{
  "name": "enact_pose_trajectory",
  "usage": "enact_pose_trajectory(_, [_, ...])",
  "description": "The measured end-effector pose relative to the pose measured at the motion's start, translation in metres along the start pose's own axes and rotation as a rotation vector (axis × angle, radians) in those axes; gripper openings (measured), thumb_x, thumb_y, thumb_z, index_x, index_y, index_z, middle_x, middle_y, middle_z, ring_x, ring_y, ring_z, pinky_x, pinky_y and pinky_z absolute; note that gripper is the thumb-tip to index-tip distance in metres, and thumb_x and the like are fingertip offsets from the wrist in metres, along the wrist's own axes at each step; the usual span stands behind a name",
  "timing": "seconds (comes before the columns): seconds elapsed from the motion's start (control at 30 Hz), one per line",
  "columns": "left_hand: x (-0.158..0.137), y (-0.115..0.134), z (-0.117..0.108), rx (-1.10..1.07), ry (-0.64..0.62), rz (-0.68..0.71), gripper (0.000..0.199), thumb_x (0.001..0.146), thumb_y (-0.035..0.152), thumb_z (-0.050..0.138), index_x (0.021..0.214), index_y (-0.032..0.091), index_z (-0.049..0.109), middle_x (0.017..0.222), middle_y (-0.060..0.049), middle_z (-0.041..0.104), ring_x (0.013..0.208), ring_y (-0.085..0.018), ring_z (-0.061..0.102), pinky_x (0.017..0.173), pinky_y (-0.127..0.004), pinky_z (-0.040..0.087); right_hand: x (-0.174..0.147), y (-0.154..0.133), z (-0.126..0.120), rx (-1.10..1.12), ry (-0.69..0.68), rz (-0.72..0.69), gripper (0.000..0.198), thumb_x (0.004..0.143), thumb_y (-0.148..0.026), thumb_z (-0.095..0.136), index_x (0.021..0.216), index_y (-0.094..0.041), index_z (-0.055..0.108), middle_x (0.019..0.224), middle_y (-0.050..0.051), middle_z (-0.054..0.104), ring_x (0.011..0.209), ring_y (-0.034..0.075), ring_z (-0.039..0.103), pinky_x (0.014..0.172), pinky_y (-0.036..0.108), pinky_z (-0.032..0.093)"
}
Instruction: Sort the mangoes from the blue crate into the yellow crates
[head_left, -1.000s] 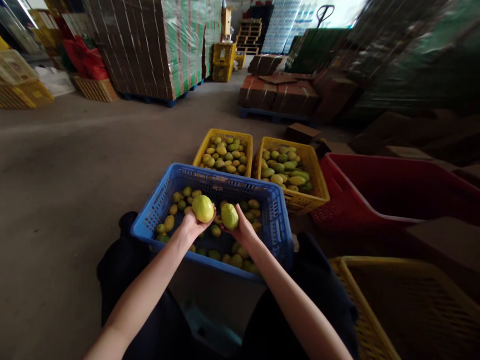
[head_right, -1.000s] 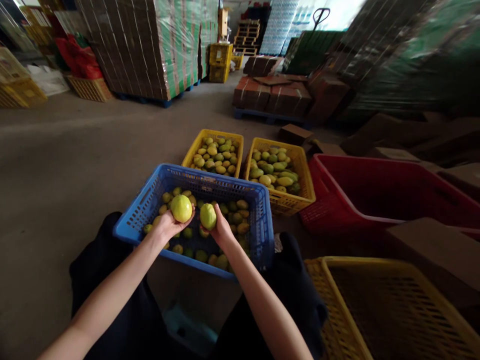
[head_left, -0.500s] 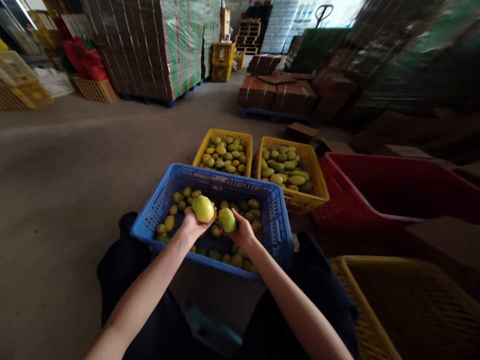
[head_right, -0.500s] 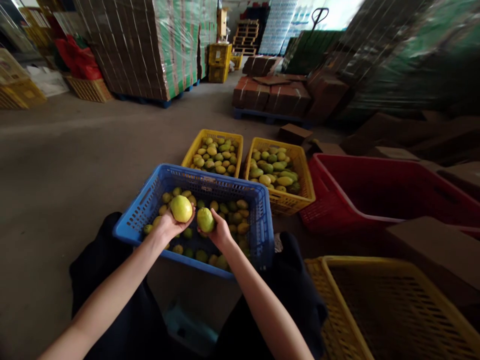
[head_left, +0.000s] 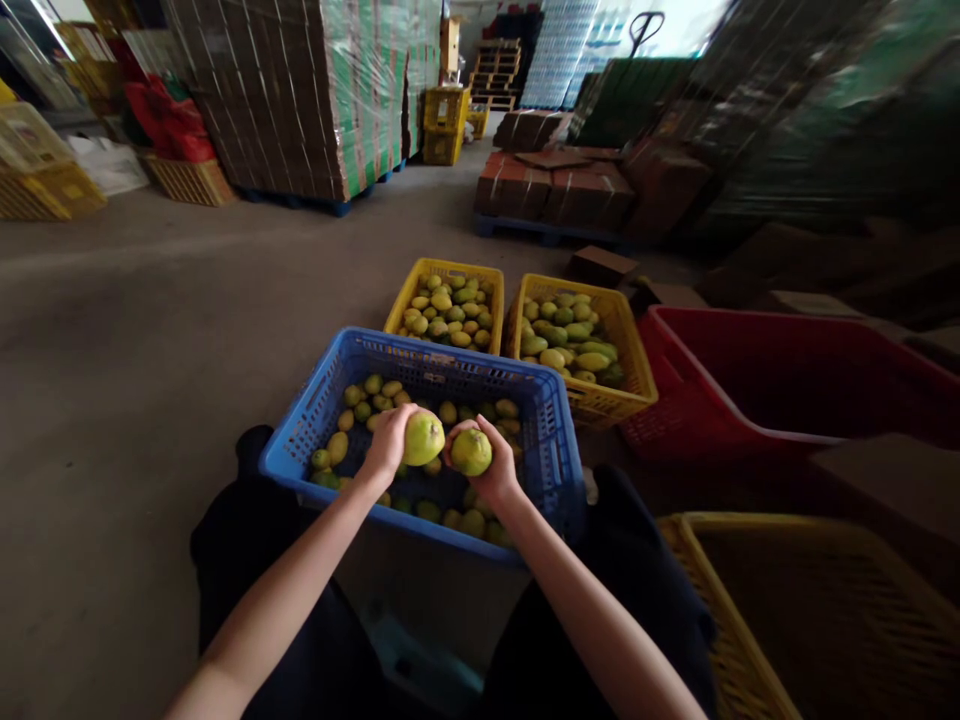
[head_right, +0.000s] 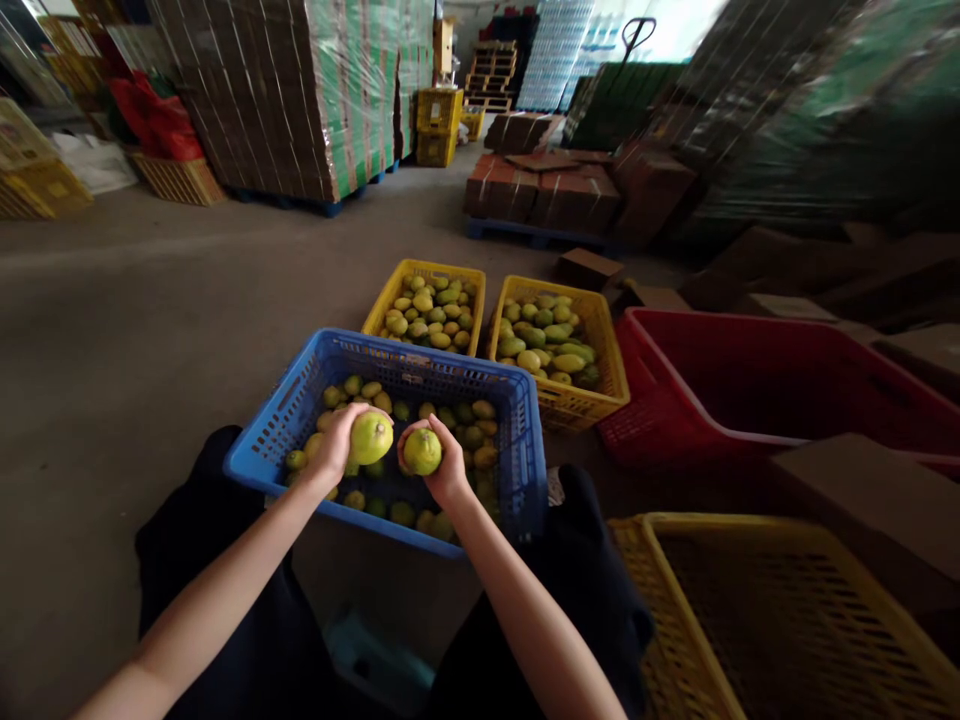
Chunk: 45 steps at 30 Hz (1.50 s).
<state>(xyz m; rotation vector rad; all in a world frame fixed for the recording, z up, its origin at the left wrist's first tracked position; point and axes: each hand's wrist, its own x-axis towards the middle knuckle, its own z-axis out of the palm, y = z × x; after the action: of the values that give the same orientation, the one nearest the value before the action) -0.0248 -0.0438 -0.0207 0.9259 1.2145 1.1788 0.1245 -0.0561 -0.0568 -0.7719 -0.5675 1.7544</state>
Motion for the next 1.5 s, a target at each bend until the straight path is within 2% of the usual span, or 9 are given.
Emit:
enact_pose_trajectory(0.13, [-0.007, -0.001, 0.001, 0.228, -0.08, 0.166, 0.035, 0.074, 0.036, 0.046, 0.061, 0.017, 0.072, 0.065, -0.005, 0.068, 0.068, -0.019, 0.061, 0.068, -0.026, 0.044, -0.004, -0.001, 0.002, -0.068, 0.045, -0.043, 0.031, 0.07, -0.045, 0.065, 0.059, -0.016, 0.066, 0.053, 0.002, 0.062, 0.049, 0.015, 0.06, 0.045, 0.024, 0.048])
enact_pose_trajectory(0.3, [-0.006, -0.002, 0.004, 0.187, -0.063, 0.124, 0.034, 0.073, 0.034, 0.046, 0.058, 0.017, 0.07, 0.067, -0.005, 0.069, 0.068, -0.018, 0.06, 0.066, -0.025, 0.044, -0.004, 0.0, 0.003, -0.069, 0.015, -0.024, 0.032, 0.072, -0.045, 0.064, 0.061, -0.015, 0.065, 0.053, 0.002, 0.061, 0.05, 0.016, 0.061, 0.048, 0.025, 0.051])
enact_pose_trajectory(0.37, [-0.002, -0.004, 0.005, 0.055, -0.031, 0.027, 0.033, 0.074, 0.031, 0.045, 0.057, 0.015, 0.068, 0.067, -0.006, 0.068, 0.068, -0.018, 0.061, 0.063, -0.023, 0.045, -0.002, 0.0, 0.002, -0.024, 0.0, 0.01, 0.034, 0.077, -0.046, 0.059, 0.062, -0.015, 0.064, 0.054, 0.003, 0.062, 0.051, 0.016, 0.061, 0.045, 0.025, 0.049])
enact_pose_trajectory(0.43, [0.001, -0.004, 0.006, -0.136, -0.01, -0.17, 0.035, 0.077, 0.03, 0.042, 0.059, 0.013, 0.067, 0.065, -0.008, 0.067, 0.066, -0.018, 0.063, 0.06, -0.023, 0.047, 0.0, 0.0, 0.0, 0.045, -0.019, 0.076, 0.039, 0.083, -0.049, 0.051, 0.068, -0.015, 0.064, 0.057, 0.005, 0.063, 0.05, 0.017, 0.061, 0.038, 0.024, 0.045])
enact_pose_trajectory(0.57, [0.004, -0.001, 0.003, -0.525, -0.064, -0.529, 0.044, 0.087, 0.037, 0.034, 0.082, 0.01, 0.068, 0.069, -0.01, 0.068, 0.063, -0.02, 0.066, 0.056, -0.03, 0.053, 0.004, -0.001, -0.003, 0.151, -0.035, 0.173, 0.044, 0.092, -0.047, 0.031, 0.091, -0.016, 0.062, 0.065, 0.006, 0.066, 0.046, 0.019, 0.06, 0.027, 0.024, 0.038])
enact_pose_trajectory(0.7, [0.004, 0.0, -0.001, -0.7, -0.068, -0.609, 0.047, 0.091, 0.045, 0.035, 0.104, 0.008, 0.063, 0.077, -0.012, 0.069, 0.063, -0.022, 0.068, 0.049, -0.029, 0.055, 0.006, -0.002, -0.005, 0.187, -0.002, 0.164, 0.036, 0.093, -0.037, 0.028, 0.105, -0.019, 0.057, 0.071, 0.005, 0.068, 0.045, 0.018, 0.061, 0.028, 0.024, 0.043])
enact_pose_trajectory(0.87, [0.005, 0.0, -0.003, -0.846, -0.056, -0.718, 0.046, 0.092, 0.042, 0.037, 0.114, 0.009, 0.059, 0.08, -0.013, 0.069, 0.061, -0.018, 0.066, 0.041, -0.019, 0.05, 0.006, -0.004, -0.008, 0.215, 0.022, 0.178, 0.037, 0.094, -0.039, 0.029, 0.104, -0.018, 0.057, 0.069, 0.005, 0.068, 0.038, 0.014, 0.057, 0.026, 0.02, 0.038])
enact_pose_trajectory(1.23, [0.003, -0.001, -0.007, -1.194, -0.115, -0.498, 0.032, 0.089, 0.032, 0.044, 0.105, 0.014, 0.066, 0.093, -0.009, 0.07, 0.091, -0.02, 0.067, 0.079, -0.032, 0.057, 0.001, -0.004, -0.01, 0.246, -0.073, 0.038, 0.031, 0.088, -0.04, 0.041, 0.093, -0.017, 0.062, 0.074, 0.006, 0.068, 0.052, 0.015, 0.061, 0.036, 0.021, 0.042])
enact_pose_trajectory(1.5, [0.002, 0.001, -0.005, -1.215, -0.037, -0.541, 0.031, 0.086, 0.034, 0.049, 0.102, 0.014, 0.066, 0.088, -0.009, 0.067, 0.084, -0.017, 0.066, 0.071, -0.027, 0.058, 0.002, -0.003, -0.006, 0.282, 0.116, 0.088, 0.018, 0.08, -0.03, 0.052, 0.082, -0.016, 0.062, 0.069, 0.004, 0.067, 0.058, 0.018, 0.063, 0.036, 0.023, 0.043])
